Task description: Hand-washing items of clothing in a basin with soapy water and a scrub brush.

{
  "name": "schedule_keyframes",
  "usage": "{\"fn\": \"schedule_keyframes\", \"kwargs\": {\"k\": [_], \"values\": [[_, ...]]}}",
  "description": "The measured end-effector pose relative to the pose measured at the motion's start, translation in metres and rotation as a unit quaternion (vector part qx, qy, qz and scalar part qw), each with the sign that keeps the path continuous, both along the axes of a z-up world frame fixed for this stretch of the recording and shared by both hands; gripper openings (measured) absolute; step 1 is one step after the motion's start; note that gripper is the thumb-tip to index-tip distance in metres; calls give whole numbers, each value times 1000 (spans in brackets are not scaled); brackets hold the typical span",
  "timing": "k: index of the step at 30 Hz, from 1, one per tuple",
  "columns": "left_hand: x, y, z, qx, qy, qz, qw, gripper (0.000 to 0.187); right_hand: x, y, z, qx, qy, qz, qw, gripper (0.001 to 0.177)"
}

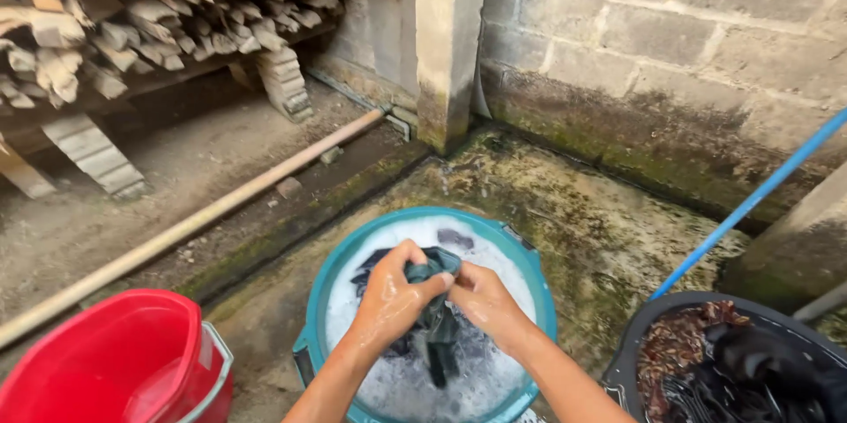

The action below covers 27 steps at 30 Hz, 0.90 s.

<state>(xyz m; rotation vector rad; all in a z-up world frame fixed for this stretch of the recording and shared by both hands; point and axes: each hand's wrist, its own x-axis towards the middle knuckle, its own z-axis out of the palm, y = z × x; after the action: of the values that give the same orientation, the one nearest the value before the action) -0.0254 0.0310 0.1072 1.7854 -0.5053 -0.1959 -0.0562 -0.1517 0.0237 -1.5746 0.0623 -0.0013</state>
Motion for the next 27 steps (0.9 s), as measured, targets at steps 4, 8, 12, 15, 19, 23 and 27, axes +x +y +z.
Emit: {"fn": "schedule_keyframes", "kwargs": {"k": [4,8,12,15,19,23,27], "values": [[10,5,8,-112,25,58,992,37,-10,13,45,23,7,30,999,16],[16,8,8,-91,54,82,991,42,-14,26,68,88,36,35,995,24],[22,5,-6,-26,74,97,992,49,-12,27,65,4,0,80,997,28],[23,2,1,-21,121,95,988,50,-10,27,65,-33,21,67,997,29],[41,0,-31,22,128,63,989,44,-14,21,64,-53,-6,31,998,28],[39,-2,-23,37,157,-9,987,42,-14,15,70,18,-5,18,1000,30],[25,0,-7,158,-30,44,986,40,-5,0,57,-19,28,20,999,25]]}}
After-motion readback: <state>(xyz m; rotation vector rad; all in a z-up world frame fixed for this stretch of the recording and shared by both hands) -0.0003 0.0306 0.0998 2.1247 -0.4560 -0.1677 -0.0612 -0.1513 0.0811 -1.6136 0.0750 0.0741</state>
